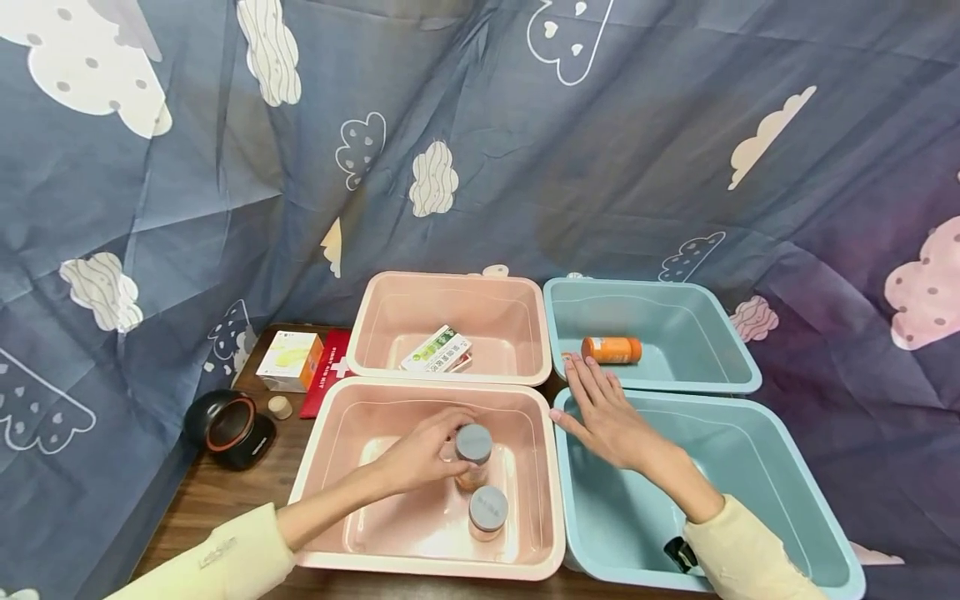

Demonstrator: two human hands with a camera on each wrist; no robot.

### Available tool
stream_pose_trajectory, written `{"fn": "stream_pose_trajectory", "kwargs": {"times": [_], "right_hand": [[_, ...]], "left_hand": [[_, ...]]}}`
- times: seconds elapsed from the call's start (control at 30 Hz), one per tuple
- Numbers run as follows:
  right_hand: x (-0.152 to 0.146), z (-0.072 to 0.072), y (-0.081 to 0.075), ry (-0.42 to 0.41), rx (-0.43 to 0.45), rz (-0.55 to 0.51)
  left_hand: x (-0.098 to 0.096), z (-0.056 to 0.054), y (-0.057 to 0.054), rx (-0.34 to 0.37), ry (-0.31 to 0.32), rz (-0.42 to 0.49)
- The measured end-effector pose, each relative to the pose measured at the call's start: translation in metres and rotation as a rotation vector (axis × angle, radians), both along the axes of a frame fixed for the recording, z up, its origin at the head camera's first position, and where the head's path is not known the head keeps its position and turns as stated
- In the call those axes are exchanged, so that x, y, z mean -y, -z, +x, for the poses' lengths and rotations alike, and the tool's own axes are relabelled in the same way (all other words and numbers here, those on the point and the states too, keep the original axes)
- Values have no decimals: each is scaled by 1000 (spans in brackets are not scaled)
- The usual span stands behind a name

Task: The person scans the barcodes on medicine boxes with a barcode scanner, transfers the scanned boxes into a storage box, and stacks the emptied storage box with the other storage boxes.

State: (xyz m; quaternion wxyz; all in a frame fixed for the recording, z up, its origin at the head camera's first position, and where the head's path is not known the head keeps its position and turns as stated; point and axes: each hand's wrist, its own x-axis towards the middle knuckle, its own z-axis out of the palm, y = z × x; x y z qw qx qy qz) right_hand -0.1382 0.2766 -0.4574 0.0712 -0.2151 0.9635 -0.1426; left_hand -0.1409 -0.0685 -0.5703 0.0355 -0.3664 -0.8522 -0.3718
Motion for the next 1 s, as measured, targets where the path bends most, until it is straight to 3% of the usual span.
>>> {"fn": "stream_pose_trajectory", "kwargs": {"times": [0.03, 0.13, 0.17, 0.27, 0.33, 0.63, 0.83, 1.0], "right_hand": [[0, 0, 0, -3, 3, -6], [1, -1, 2, -16, -6, -38], [0, -2, 2, -17, -7, -37], [0, -5, 2, -16, -5, -30], [0, -6, 1, -15, -8, -20], [-3, -1, 1, -6, 2, -39], [0, 3, 0, -26, -67, -112], [4, 5, -3, -26, -72, -111]], "left_hand": [[5, 1, -7, 2, -7, 40], [21, 19, -62, 58, -54, 91], [26, 21, -70, 92, -84, 110], [39, 41, -119, 193, -171, 127], [46, 46, -132, 247, -217, 156], [80, 71, -159, 310, -370, 385], [117, 91, -164, 186, -503, 598], [156, 101, -160, 97, -712, 775]]}}
